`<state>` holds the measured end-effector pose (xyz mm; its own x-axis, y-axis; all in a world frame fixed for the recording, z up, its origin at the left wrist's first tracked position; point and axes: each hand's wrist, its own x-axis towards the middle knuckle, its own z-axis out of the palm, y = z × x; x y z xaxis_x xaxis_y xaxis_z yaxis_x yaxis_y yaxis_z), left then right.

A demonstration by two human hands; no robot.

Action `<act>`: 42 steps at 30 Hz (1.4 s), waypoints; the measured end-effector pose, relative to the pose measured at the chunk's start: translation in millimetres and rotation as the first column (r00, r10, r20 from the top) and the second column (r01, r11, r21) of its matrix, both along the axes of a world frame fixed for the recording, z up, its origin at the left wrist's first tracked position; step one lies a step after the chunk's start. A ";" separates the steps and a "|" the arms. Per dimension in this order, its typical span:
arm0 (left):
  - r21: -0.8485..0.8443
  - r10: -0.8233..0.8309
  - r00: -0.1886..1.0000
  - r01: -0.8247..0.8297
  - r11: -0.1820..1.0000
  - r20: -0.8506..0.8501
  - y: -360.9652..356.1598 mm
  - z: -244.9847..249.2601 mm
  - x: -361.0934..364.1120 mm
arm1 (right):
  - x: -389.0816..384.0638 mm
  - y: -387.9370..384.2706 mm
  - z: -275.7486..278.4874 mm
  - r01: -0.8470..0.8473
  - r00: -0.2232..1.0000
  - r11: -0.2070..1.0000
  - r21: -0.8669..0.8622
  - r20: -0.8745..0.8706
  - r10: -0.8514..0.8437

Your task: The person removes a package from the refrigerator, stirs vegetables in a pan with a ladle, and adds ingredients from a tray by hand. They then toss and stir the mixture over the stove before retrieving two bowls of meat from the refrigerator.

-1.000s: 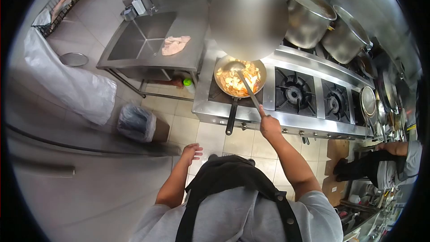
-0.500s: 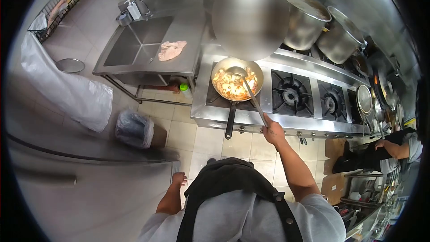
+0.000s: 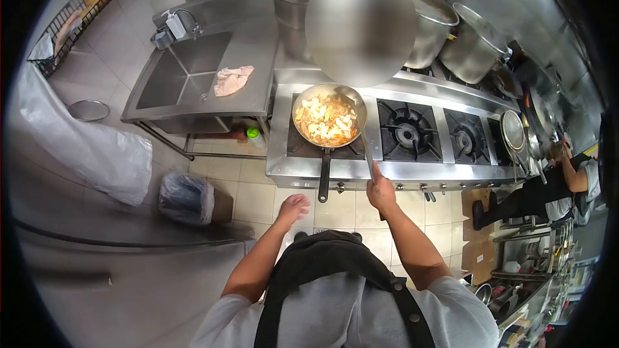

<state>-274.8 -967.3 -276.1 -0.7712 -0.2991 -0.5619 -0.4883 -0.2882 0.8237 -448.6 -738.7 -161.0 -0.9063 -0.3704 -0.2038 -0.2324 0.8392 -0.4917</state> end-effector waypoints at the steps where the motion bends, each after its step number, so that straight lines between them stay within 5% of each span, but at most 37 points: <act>1: 0.008 -0.026 0.999 0.026 1.000 -0.031 9.0 8.1 -17.6 | 2.5 -3.8 -7.4 0.001 1.000 1.000 0.001 -0.003 -0.001; 5: 0.201 -0.148 0.989 0.146 0.969 -0.010 30.2 18.5 -62.6 | 13.2 4.2 -1.1 -0.147 0.989 0.983 -0.109 -0.034 0.144; 8: 0.407 -0.059 0.997 0.035 0.913 0.047 38.6 20.4 -72.3 | 30.7 10.8 26.1 -0.138 0.990 0.980 -0.147 -0.052 0.131; 10: 0.483 -0.067 0.998 0.064 0.873 -0.010 40.3 13.1 -75.6 | 47.3 0.5 33.5 0.038 0.991 0.999 -0.028 0.130 -0.034; 13: 0.292 0.012 1.000 -0.017 0.956 0.020 53.7 13.0 -77.1 | 52.0 -5.2 -6.7 -0.152 0.984 0.919 -0.363 -0.140 0.108; 16: 0.118 0.077 0.995 -0.084 0.989 0.067 62.4 16.9 -79.7 | 58.4 5.2 30.8 -0.073 0.994 0.947 -0.314 0.060 0.096; 23: 0.082 0.090 0.996 -0.089 0.993 -0.004 60.1 20.3 -74.6 | 91.4 30.8 37.3 -0.105 0.989 0.984 -0.141 0.085 0.118; 27: 0.117 0.055 0.998 -0.054 0.992 -0.004 43.2 23.8 -70.6 | 80.3 23.4 2.6 -0.146 0.989 0.989 0.004 -0.036 0.146; 31: 0.107 0.035 0.999 -0.035 0.994 0.006 37.4 20.9 -67.8 | 84.5 17.6 31.8 -0.107 0.983 0.978 -0.179 -0.166 0.077; 35: 0.166 0.045 0.999 -0.047 0.985 0.016 46.4 16.2 -70.7 | 92.7 12.8 75.7 -0.015 0.993 0.962 -0.271 -0.114 -0.016; 39: 0.235 0.061 0.998 -0.061 0.970 0.005 50.2 18.5 -72.5 | 83.4 16.7 43.3 -0.013 0.978 0.961 -0.276 -0.202 -0.044; 40: 0.254 0.042 0.998 -0.029 0.967 -0.049 48.5 10.5 -71.1 | 79.0 22.1 42.2 0.013 1.000 0.961 -0.277 0.010 -0.011; 41: 0.377 0.027 0.997 0.004 0.926 -0.076 43.7 3.1 -69.7 | 75.1 29.7 19.8 -0.040 0.998 0.858 -0.512 0.021 0.059; 42: 0.491 0.011 0.994 0.045 0.870 -0.111 38.1 -3.2 -68.5 | 70.4 31.3 23.8 -0.022 0.982 0.837 -0.546 0.143 0.119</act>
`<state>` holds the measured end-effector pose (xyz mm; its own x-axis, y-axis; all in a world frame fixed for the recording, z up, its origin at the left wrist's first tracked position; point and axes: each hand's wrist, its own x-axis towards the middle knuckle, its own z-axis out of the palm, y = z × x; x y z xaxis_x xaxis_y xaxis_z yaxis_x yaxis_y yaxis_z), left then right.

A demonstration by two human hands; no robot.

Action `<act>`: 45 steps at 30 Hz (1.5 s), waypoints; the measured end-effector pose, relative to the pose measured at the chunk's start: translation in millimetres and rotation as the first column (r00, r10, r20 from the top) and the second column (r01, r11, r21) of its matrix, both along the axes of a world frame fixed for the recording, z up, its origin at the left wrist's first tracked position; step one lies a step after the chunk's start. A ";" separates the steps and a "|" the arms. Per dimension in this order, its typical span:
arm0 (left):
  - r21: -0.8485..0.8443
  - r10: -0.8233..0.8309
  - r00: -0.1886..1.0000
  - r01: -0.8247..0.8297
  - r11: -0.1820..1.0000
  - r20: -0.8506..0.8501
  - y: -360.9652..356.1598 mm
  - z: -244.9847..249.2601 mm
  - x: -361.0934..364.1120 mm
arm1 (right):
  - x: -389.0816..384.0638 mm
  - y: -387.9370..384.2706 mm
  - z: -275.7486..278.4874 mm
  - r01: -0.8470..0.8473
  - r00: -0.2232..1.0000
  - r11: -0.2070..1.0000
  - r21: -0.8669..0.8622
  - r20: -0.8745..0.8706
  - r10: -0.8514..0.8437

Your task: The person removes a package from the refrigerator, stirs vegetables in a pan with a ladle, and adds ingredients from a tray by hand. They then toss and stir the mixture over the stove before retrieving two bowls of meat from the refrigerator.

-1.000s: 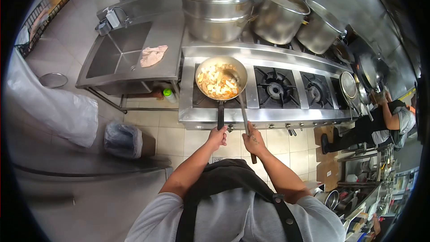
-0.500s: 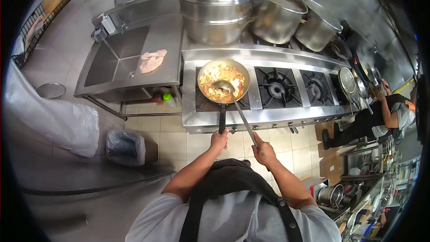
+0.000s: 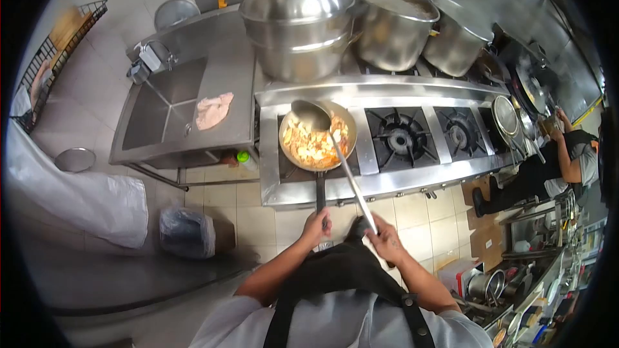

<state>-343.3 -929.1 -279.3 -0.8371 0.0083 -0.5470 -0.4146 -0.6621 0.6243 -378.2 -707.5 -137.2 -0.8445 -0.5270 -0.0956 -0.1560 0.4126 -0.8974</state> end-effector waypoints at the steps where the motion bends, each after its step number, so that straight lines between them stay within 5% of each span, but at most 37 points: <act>1: 0.034 -0.004 0.999 0.003 0.999 0.033 -4.4 -4.0 0.1 | -6.2 -0.4 9.7 -0.053 0.991 0.998 -0.043 0.118 0.058; 3: 0.053 0.026 0.987 -0.035 0.998 0.159 -14.7 -4.7 -3.7 | -29.7 5.8 26.8 0.029 0.843 0.976 -0.216 0.530 0.092; 5: 0.054 0.133 0.991 -0.134 0.989 0.028 -19.6 -23.9 -8.9 | -74.5 7.4 55.3 0.108 0.829 0.916 -0.387 0.543 0.131; 7: -0.025 0.132 0.989 -0.131 0.991 0.068 -32.1 -37.8 -9.2 | -133.7 11.1 80.4 0.131 0.874 0.830 -0.542 0.458 0.161; 9: -0.394 0.176 0.947 -0.059 0.917 0.268 -40.0 -27.7 -11.8 | -252.4 10.9 141.0 0.076 0.988 0.877 -0.475 0.152 -0.003; 12: -0.477 0.343 0.871 -0.149 0.866 0.351 -36.6 -0.2 -8.6 | -385.7 3.1 188.0 0.101 0.904 0.962 -0.253 -0.381 -0.195; 13: -0.490 0.349 0.872 -0.151 0.859 0.342 -35.8 3.5 -8.5 | -469.3 -5.7 160.4 0.201 0.259 0.951 -0.234 -0.924 -0.282; 15: -0.430 0.402 0.841 -0.231 0.873 0.363 -33.3 4.1 -2.0 | -512.5 -13.3 218.2 0.404 0.634 0.914 0.028 -0.729 -0.258; 20: -0.382 0.400 0.864 -0.273 0.883 0.307 -11.4 -1.3 6.6 | -605.4 -24.8 249.8 0.435 0.694 0.861 0.264 -0.707 -0.134; 24: -0.270 0.301 0.924 -0.235 0.934 0.236 0.0 20.0 -10.1 | -629.5 -29.7 236.7 0.457 0.682 0.838 0.297 -0.722 -0.116; 29: -0.309 0.118 0.970 -0.048 0.950 0.212 -9.4 13.9 -21.2 | -572.8 -22.3 204.4 0.573 0.526 0.779 0.257 -0.843 -0.109; 30: -0.297 0.095 0.977 -0.035 0.954 0.190 -12.9 8.4 -22.5 | -541.4 -17.1 202.0 0.599 0.506 0.776 0.199 -0.845 -0.174; 31: -0.284 0.061 0.983 -0.009 0.959 0.174 -16.1 4.2 -22.1 | -501.4 -12.1 192.0 0.644 0.360 0.764 0.019 -0.889 -0.282; 32: -0.286 -0.015 0.981 0.070 0.956 0.191 -17.7 6.3 -25.4 | -459.1 -5.0 194.2 0.643 0.489 0.763 0.061 -0.800 -0.348; 34: -0.305 -0.066 0.986 0.111 0.946 0.154 -16.5 10.6 -27.1 | -384.3 5.2 143.9 0.574 0.415 0.788 -0.223 -0.751 -0.514; 35: -0.305 -0.116 0.983 0.156 0.939 0.145 -24.6 -9.4 -25.3 | -323.9 19.0 127.1 0.514 0.632 0.848 -0.131 -0.611 -0.477; 37: 0.000 -0.107 0.990 0.108 0.994 0.096 -30.7 -16.0 -15.0 | -254.1 26.2 21.3 0.490 0.626 0.850 -0.197 -0.599 -0.499; 39: 0.004 -0.110 0.961 0.113 0.994 0.254 -24.4 -7.7 -2.9 | -152.7 64.7 -16.2 0.425 0.861 0.905 -0.005 -0.306 -0.406; 42: -0.127 -0.306 0.812 0.417 0.900 0.498 -67.7 -84.3 11.6 | -36.4 125.0 -72.9 0.568 0.813 0.818 0.090 -0.215 -0.541; 44: -0.223 -0.447 0.678 0.662 0.715 0.583 -62.1 -99.2 25.6 | 48.8 174.4 -35.4 0.658 0.753 0.742 0.125 -0.111 -0.649; 45: -0.251 -0.499 0.614 0.748 0.614 0.611 -58.1 -101.8 32.6 | 76.7 196.8 -59.7 0.744 0.666 0.648 0.163 -0.103 -0.739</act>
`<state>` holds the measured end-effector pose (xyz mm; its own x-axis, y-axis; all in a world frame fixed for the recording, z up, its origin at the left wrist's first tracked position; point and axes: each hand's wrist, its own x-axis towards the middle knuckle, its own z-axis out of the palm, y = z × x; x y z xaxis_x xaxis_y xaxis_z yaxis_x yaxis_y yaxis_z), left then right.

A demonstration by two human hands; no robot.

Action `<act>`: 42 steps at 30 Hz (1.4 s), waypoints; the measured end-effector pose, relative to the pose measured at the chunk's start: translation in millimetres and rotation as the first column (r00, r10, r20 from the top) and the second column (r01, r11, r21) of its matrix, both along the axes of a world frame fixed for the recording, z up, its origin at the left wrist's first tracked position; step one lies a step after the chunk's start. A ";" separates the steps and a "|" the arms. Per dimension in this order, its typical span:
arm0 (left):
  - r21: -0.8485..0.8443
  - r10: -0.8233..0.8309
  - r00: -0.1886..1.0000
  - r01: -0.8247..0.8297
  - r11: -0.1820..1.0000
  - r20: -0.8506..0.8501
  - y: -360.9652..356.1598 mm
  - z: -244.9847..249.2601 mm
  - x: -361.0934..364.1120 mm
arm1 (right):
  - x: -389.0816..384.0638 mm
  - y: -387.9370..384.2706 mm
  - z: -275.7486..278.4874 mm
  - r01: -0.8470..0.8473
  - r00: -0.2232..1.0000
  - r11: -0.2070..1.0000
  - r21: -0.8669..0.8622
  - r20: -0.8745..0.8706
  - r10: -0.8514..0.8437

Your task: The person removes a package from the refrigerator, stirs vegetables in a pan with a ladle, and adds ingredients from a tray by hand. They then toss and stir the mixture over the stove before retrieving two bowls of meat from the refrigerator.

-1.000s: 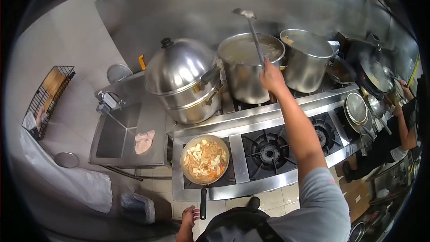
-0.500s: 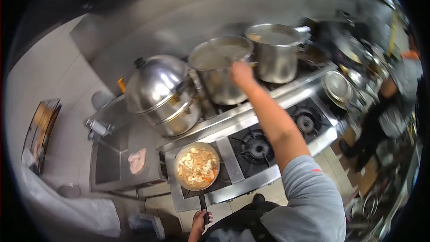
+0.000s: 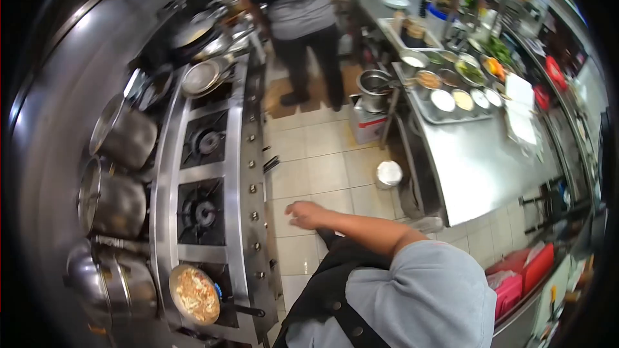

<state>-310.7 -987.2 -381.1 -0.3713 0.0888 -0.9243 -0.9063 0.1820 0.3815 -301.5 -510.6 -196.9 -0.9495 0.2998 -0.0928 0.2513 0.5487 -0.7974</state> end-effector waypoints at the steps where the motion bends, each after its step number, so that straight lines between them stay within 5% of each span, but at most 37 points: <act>1: -0.032 -0.109 0.994 0.108 0.994 -0.004 6.0 0.5 4.5 | 37.0 20.9 11.8 0.115 0.992 0.993 -0.018 0.061 -0.114; 6: -0.115 -0.457 0.885 0.447 0.887 -0.087 48.6 -0.2 6.3 | 190.9 127.4 56.8 0.507 0.857 0.853 0.126 0.033 -0.514; 9: -0.153 -0.533 0.830 0.512 0.845 -0.166 91.3 4.6 3.5 | 253.8 206.6 80.0 0.654 0.756 0.701 0.284 -0.254 -0.603; 13: -0.190 -0.539 0.813 0.507 0.841 -0.221 152.9 14.1 16.1 | 304.4 325.0 118.4 0.761 0.630 0.523 0.383 -0.249 -0.735; 19: -0.295 -0.562 0.807 0.500 0.814 -0.182 218.3 22.3 70.9 | 323.9 463.2 135.5 0.607 0.700 0.502 0.616 -0.116 -0.705; 21: -0.331 -0.620 0.766 0.548 0.768 -0.168 230.5 26.9 89.5 | 326.4 495.7 122.3 0.444 0.823 0.590 0.675 -0.046 -0.566; 24: -0.315 -0.653 0.732 0.585 0.748 -0.194 242.3 39.5 121.4 | 327.0 524.0 111.2 0.258 0.855 0.712 0.653 0.189 -0.483; 30: -0.406 -0.732 0.657 0.627 0.665 -0.184 240.1 72.9 157.3 | 331.4 535.2 114.4 0.212 0.878 0.804 0.556 0.253 -0.407; 33: -0.422 -0.745 0.646 0.636 0.646 -0.166 226.5 71.0 156.6 | 337.2 551.1 90.1 0.172 0.912 0.744 0.646 0.181 -0.368; 36: -0.451 -0.853 0.469 0.726 0.520 -0.229 217.0 60.7 151.8 | 339.1 555.8 78.4 0.227 0.918 0.698 0.679 0.090 -0.386; 39: -0.490 -0.836 0.512 0.687 0.536 -0.197 245.5 83.0 152.8 | 342.5 553.6 78.7 0.260 0.930 0.682 0.683 0.014 -0.368; 41: -0.384 -0.673 0.710 0.574 0.723 -0.206 249.9 78.3 151.1 | 348.7 554.8 78.7 0.290 0.942 0.685 0.668 -0.074 -0.327; 42: -0.384 -0.670 0.713 0.571 0.725 -0.206 254.8 79.8 151.9 | 349.2 551.9 83.3 0.326 0.942 0.688 0.648 -0.165 -0.291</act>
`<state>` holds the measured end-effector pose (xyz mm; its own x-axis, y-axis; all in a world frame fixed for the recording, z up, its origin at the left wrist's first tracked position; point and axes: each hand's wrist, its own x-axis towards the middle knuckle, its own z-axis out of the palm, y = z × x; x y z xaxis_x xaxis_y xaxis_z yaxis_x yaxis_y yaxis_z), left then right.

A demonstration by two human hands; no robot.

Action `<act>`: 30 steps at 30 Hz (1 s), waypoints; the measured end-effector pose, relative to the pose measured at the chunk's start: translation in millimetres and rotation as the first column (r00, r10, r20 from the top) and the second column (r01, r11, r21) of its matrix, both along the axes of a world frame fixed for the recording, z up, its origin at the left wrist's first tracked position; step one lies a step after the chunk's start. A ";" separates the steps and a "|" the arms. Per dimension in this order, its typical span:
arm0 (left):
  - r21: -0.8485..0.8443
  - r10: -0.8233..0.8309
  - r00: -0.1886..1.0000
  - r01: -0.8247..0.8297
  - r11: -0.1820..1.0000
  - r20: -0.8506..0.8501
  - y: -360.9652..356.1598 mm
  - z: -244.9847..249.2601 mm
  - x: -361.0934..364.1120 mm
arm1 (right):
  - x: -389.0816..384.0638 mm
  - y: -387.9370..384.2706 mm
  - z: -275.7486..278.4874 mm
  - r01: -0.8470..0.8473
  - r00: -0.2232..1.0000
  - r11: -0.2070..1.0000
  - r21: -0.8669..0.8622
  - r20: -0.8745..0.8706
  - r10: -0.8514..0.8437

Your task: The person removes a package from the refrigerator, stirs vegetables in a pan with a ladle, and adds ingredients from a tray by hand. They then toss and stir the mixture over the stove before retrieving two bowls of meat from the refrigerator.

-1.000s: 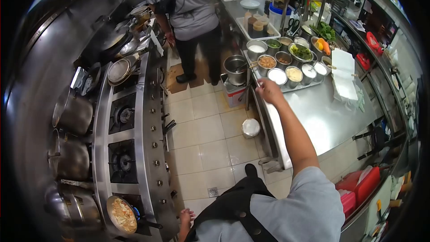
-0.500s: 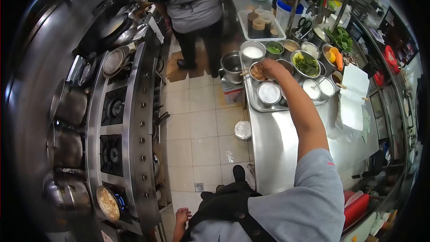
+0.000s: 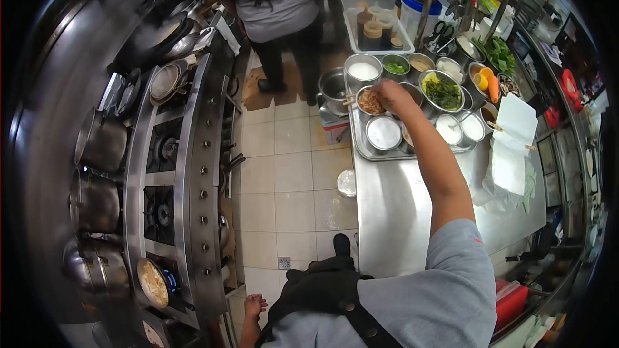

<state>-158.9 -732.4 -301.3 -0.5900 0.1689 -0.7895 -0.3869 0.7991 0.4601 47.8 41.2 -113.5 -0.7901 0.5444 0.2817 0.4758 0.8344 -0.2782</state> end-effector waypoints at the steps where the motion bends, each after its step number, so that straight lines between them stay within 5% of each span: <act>1: 0.002 0.005 1.000 -0.005 1.000 -0.004 6.7 1.9 1.1 | -0.7 -3.3 4.5 -0.002 1.000 1.000 0.000 0.000 0.002; 3: 0.006 0.010 1.000 -0.009 1.000 -0.006 9.4 -1.6 1.2 | -0.6 -10.5 13.4 0.154 0.985 0.977 -0.149 -0.055 -0.164; 7: -0.002 -0.030 1.000 0.030 1.000 -0.006 7.7 -13.8 2.5 | 4.9 -8.6 6.4 0.140 0.971 0.974 -0.181 -0.170 -0.171; 9: -0.018 -0.037 0.999 0.037 0.999 -0.013 3.1 -16.0 3.1 | 6.6 -5.7 4.8 0.179 0.893 0.887 -0.425 -0.308 -0.328; 10: -0.006 -0.037 0.999 0.037 0.999 -0.013 -1.8 -18.3 1.6 | 7.7 -0.5 -0.5 0.174 0.897 0.890 -0.421 -0.305 -0.319; 12: 0.012 -0.020 1.000 0.020 1.000 -0.011 -14.9 -29.0 -6.2 | 8.4 7.6 -2.0 -0.052 0.769 0.649 -0.759 -0.445 -0.459; 14: 0.158 0.058 0.997 -0.064 0.985 0.046 -36.6 -48.6 -7.2 | 13.8 9.9 2.8 -0.011 0.766 0.671 -0.742 -0.438 -0.471; 16: 0.091 0.088 0.996 -0.088 0.992 0.002 -45.4 -52.8 -3.7 | 14.7 24.8 -10.2 -0.059 0.761 0.612 -0.788 -0.433 -0.484; 17: 0.062 0.004 0.999 -0.001 0.998 -0.050 -49.6 -55.5 -3.4 | 9.7 -0.8 15.9 -0.087 0.744 0.564 -0.821 -0.430 -0.512; 18: 0.010 -0.468 0.769 0.524 0.852 -0.435 -94.5 -118.4 -14.2 | 3.7 -22.2 34.8 -0.154 0.730 0.468 -0.870 -0.419 -0.540; 19: -0.033 -0.417 0.855 0.429 0.903 -0.308 -89.3 -101.1 -10.8 | 7.1 0.9 17.0 -0.309 0.755 0.426 -0.850 -0.492 -0.434; 20: -0.058 -0.457 0.816 0.469 0.881 -0.353 -91.0 -98.9 -9.5 | -5.7 -14.7 29.5 -0.230 0.745 0.511 -0.828 -0.488 -0.455; 21: -0.246 -0.708 0.636 0.665 0.705 -0.308 -77.8 -66.7 -16.1 | -11.7 -8.2 22.6 -0.306 0.761 0.518 -0.799 -0.532 -0.371; 22: -0.028 -0.157 0.966 0.155 0.988 -0.205 -78.4 -61.2 -7.4 | -23.2 3.8 15.7 -0.354 0.773 0.459 -0.815 -0.531 -0.347; 27: 0.073 0.174 0.973 -0.164 0.984 -0.154 -115.2 -54.0 3.9 | -136.3 -97.6 53.7 -0.443 0.818 0.460 -0.769 -0.557 -0.144; 30: 0.128 0.323 0.935 -0.306 0.943 -0.147 -155.4 -68.3 2.8 | -228.6 -194.1 63.5 -0.577 0.796 0.287 -0.765 -0.605 -0.013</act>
<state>-156.1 -887.8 -369.6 -0.7454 0.0277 -0.6661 -0.5234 0.5946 0.6104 -180.8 -152.9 -50.0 -0.8914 0.4360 0.1237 -0.1535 -0.0336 -0.9876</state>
